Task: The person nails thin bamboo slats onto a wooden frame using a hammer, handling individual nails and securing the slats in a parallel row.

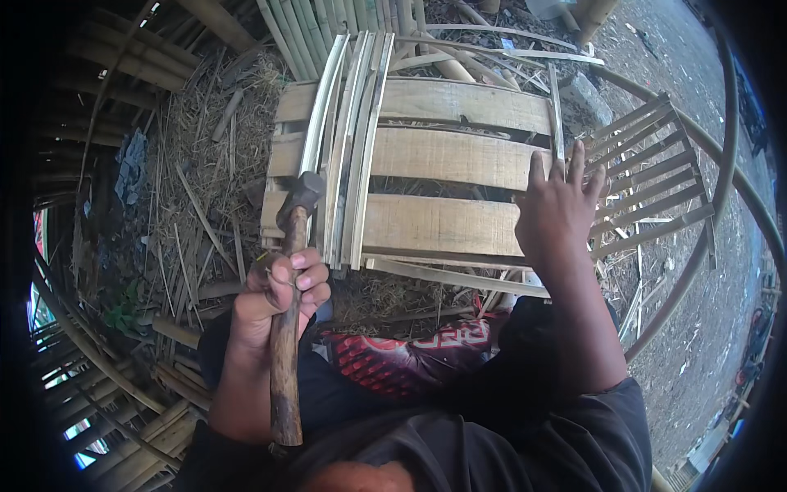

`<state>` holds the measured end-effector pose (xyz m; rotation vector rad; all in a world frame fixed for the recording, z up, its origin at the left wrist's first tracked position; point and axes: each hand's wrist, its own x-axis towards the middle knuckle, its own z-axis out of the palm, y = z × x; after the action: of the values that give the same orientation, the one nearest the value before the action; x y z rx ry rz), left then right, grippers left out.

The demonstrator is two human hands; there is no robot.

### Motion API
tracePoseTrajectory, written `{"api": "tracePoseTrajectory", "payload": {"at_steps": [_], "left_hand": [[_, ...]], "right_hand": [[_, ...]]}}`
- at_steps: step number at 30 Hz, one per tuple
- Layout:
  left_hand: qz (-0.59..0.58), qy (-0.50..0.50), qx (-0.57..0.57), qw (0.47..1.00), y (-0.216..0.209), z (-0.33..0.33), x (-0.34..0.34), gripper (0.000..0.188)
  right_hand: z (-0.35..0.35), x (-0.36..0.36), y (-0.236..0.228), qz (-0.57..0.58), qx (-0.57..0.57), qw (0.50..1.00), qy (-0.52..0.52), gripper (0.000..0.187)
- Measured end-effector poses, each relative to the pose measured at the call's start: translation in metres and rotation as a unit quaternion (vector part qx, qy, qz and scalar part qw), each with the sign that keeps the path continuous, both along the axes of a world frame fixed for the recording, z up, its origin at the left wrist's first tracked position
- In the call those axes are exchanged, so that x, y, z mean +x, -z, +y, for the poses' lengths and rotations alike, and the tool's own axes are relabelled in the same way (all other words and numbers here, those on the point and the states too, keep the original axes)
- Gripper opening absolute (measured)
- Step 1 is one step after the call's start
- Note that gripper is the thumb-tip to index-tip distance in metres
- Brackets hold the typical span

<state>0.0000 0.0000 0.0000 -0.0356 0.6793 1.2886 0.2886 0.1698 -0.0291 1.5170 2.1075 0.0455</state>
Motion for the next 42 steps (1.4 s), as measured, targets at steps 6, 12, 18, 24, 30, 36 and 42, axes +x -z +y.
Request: {"api": "tracePoseTrajectory", "payload": {"at_steps": [6,12,18,24,30,36,42], "left_hand": [[0.251,0.011,0.108,0.962,0.033,0.018,0.008,0.009],[0.435,-0.091,0.117,0.888,0.050,-0.003,0.019,0.017],[0.478,-0.121,0.182,0.851,0.041,-0.003,0.028,0.014],[0.261,0.006,0.218,0.940,0.069,0.012,0.010,0.016],[0.395,-0.024,0.114,0.911,0.087,0.017,-0.016,0.020],[0.569,-0.082,0.084,0.814,0.121,0.047,-0.023,0.028],[0.692,-0.011,0.138,0.708,0.164,0.053,-0.032,0.023]], "right_hand": [[0.003,-0.070,-0.003,0.532,-0.339,0.776,-0.014,0.072],[-0.089,-0.106,0.016,0.570,-0.672,0.472,-0.016,0.035],[-0.109,-0.095,-0.013,0.631,-0.665,0.365,0.161,0.031],[-0.077,-0.062,0.010,0.684,-0.481,0.509,0.205,0.027],[-0.061,-0.047,0.037,0.703,-0.365,0.570,0.219,0.033],[-0.030,-0.044,0.039,0.726,-0.405,0.499,0.244,0.021],[-0.033,-0.049,0.043,0.692,-0.361,0.556,0.285,0.022]]}}
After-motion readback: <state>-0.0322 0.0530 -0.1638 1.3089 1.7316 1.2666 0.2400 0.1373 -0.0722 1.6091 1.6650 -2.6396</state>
